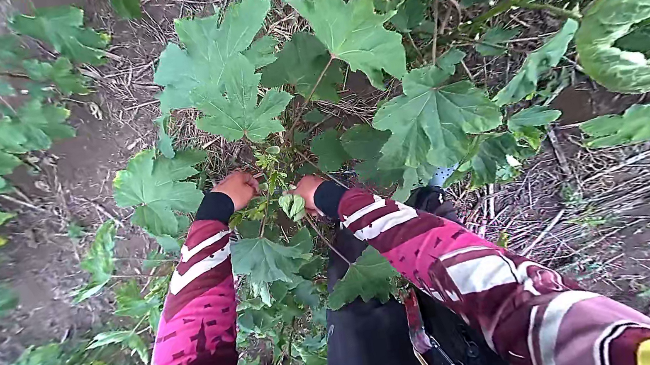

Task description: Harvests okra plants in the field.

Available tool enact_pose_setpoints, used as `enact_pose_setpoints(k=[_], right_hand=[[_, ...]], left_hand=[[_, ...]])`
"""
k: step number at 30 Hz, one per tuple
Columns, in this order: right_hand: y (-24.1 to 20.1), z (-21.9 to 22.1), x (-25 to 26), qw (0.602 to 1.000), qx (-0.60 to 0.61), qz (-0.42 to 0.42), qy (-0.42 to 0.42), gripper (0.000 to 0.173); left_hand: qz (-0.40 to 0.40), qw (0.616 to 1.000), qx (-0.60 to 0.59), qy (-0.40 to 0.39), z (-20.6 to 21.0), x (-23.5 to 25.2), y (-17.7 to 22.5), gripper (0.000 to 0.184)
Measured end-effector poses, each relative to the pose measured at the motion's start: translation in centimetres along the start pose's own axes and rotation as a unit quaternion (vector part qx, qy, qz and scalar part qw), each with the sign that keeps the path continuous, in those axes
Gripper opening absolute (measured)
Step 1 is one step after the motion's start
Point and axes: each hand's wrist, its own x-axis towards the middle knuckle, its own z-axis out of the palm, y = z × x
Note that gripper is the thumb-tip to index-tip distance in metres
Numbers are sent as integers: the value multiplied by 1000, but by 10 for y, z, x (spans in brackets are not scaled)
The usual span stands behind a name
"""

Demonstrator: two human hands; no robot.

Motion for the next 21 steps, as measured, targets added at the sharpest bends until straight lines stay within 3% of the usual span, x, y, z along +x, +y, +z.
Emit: enact_pose_setpoints(k=[4,6,8,10,13,17,21], right_hand=[[50,7,10,995,62,-70,43,55],[79,-4,-11,994,91,-65,1,46],[116,-21,-28,986,153,-53,-37,52],[156,-37,-41,978,197,-57,-43,54],[204,-59,-69,967,241,-78,-34,54],[250,-93,-108,942,309,-129,-31,50],[303,-136,-139,918,351,-182,-35,49]], left_hand=[[29,973,-208,95,-3,-22,-16,26],[111,916,-350,162,2,-46,-30,27],[228,830,-464,207,5,-67,-30,32],[321,769,-510,215,9,-91,-15,34],[396,732,-518,199,19,-124,47,26],[462,714,-513,118,44,-131,175,12],[420,710,-564,24,94,-97,299,12]])
